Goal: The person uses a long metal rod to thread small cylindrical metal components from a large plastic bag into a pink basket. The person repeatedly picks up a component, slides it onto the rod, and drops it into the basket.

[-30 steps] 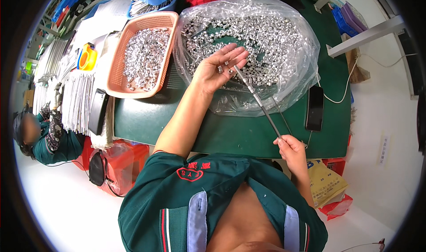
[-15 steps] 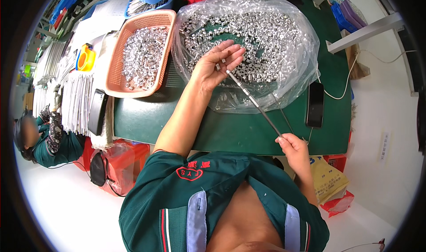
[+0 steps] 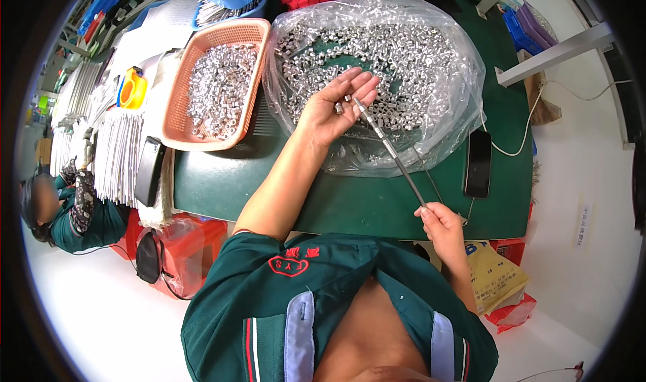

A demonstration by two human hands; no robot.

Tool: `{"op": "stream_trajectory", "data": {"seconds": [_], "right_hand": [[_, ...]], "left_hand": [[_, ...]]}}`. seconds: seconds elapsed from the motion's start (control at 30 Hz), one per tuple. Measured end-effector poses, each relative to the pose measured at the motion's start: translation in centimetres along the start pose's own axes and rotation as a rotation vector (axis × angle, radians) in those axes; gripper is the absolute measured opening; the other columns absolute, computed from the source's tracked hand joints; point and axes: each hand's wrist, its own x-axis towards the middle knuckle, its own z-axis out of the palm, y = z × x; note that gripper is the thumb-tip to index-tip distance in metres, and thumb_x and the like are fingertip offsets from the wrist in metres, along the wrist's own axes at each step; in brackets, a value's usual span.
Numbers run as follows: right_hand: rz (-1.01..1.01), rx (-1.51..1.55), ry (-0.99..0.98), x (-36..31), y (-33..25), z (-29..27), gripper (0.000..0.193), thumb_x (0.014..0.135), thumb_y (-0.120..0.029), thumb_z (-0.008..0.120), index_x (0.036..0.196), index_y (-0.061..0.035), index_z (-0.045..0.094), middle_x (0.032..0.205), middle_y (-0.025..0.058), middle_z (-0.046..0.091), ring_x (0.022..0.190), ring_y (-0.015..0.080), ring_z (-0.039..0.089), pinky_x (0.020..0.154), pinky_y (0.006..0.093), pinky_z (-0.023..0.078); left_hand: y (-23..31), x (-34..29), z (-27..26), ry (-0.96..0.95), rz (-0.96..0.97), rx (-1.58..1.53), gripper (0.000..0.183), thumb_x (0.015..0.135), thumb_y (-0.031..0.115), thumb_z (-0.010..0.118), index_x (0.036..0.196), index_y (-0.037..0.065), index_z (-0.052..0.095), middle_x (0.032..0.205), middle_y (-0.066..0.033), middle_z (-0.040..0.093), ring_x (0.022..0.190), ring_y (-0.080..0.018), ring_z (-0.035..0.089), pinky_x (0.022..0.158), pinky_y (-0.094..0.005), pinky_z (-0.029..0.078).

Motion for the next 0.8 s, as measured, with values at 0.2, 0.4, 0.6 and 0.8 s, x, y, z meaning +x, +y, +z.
{"op": "stream_trajectory", "data": {"seconds": [0.2,0.4,0.6,0.8], "right_hand": [[-0.011,-0.044,0.019,0.1,0.0,0.0,0.015,0.090,-0.012,0.057,0.089,0.0015,0.063,0.062,-0.0047,0.045,0.057,0.0028,0.038,0.051,0.0199,0.031],[-0.057,-0.074,0.043,0.6,0.2,0.7,0.015,0.090,-0.011,0.057,0.089,0.0020,0.064,0.062,-0.0038,0.046,0.057,0.0031,0.039,0.052,0.0202,0.033],[-0.227,-0.149,0.076,1.3,1.2,1.3,0.017,0.093,-0.015,0.054,0.089,-0.0004,0.063,0.058,-0.0058,0.043,0.049,0.0009,0.037,0.043,0.0181,0.027],[0.111,0.297,-0.175,1.3,1.4,1.0,0.020,0.095,-0.018,0.051,0.090,-0.0003,0.059,0.056,-0.0076,0.036,0.046,-0.0001,0.029,0.041,0.0178,0.022]], "left_hand": [[-0.3,-0.1,0.3,0.004,0.017,0.028,0.039,0.095,0.002,0.039,0.133,-0.004,0.035,0.133,-0.0218,0.042,0.128,-0.0373,0.039,0.105,-0.0491,0.039],[-0.8,-0.1,0.1,-0.003,-0.003,0.009,0.038,0.095,0.002,0.040,0.132,-0.004,0.036,0.132,-0.0218,0.043,0.126,-0.0371,0.042,0.105,-0.0491,0.039],[-0.9,-0.4,0.5,0.030,-0.080,-0.049,0.035,0.095,0.009,0.041,0.127,-0.005,0.042,0.129,-0.0206,0.048,0.124,-0.0387,0.044,0.104,-0.0517,0.039],[-1.1,-0.2,0.5,0.033,-0.082,-0.053,0.028,0.096,0.014,0.043,0.115,-0.005,0.051,0.113,-0.0187,0.061,0.121,-0.0369,0.048,0.103,-0.0527,0.039]]}}
